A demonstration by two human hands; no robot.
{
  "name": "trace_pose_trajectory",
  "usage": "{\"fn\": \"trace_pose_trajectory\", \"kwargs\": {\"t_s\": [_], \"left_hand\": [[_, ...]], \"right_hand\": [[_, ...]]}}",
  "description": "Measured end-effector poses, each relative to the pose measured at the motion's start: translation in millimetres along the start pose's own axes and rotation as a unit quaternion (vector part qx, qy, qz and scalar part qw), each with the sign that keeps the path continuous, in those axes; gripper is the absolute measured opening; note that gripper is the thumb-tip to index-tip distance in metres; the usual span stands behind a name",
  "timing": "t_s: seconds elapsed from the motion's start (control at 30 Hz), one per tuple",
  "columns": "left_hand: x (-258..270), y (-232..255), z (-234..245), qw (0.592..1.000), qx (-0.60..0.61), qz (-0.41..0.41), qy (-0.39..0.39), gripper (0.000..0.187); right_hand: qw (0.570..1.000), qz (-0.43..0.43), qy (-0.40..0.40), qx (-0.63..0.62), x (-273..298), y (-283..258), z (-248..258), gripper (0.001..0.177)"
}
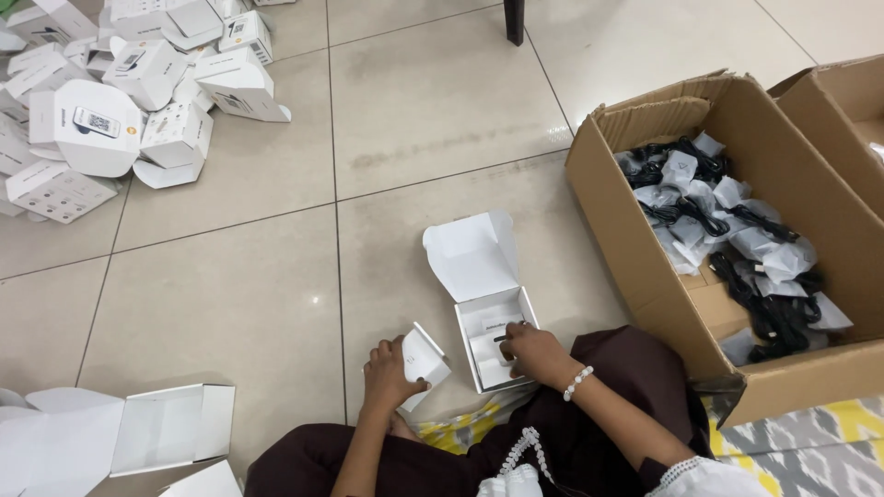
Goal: The person packs items, including small electronics and cables, into boxes.
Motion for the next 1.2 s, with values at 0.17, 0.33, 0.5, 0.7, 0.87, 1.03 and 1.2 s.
{"fn": "trace_pose_trajectory", "kwargs": {"t_s": [0.17,0.33,0.5,0.7,0.87,1.03,1.2], "left_hand": [[-15,11,-31,0.998,0.004,-0.067,-0.002,0.114],[-11,61,-35,0.995,-0.013,-0.060,-0.083,0.125],[-6,121,-46,0.979,0.143,-0.107,-0.094,0.122],[7,125,-67,0.990,0.081,-0.094,-0.071,0.121],[3,135,-56,0.990,0.084,-0.103,-0.044,0.109],[2,131,-64,0.989,0.083,-0.109,-0.060,0.099],[5,126,-72,0.990,0.060,-0.099,-0.087,0.097]], "right_hand": [[0.989,0.053,0.092,0.102,-25,-1,-46,0.025],[0.986,0.007,0.124,0.116,-37,11,-38,0.029],[0.986,-0.002,0.148,-0.082,19,7,37,0.044],[0.839,-0.232,0.471,-0.144,146,186,139,0.018],[0.879,-0.440,0.186,-0.021,138,424,28,0.026],[0.862,-0.505,-0.032,-0.019,146,550,-132,0.041],[0.840,-0.539,-0.060,-0.010,151,447,-41,0.081]]}}
Point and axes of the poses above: each hand's wrist, its own x-axis away from the middle knuckle, its own z-axis out of the back of the hand, y = z × x, the point moved 10 cm from there along -x, towards the middle knuckle, and after that the axes turned 10 degrees about x, right-handed, at the moved point
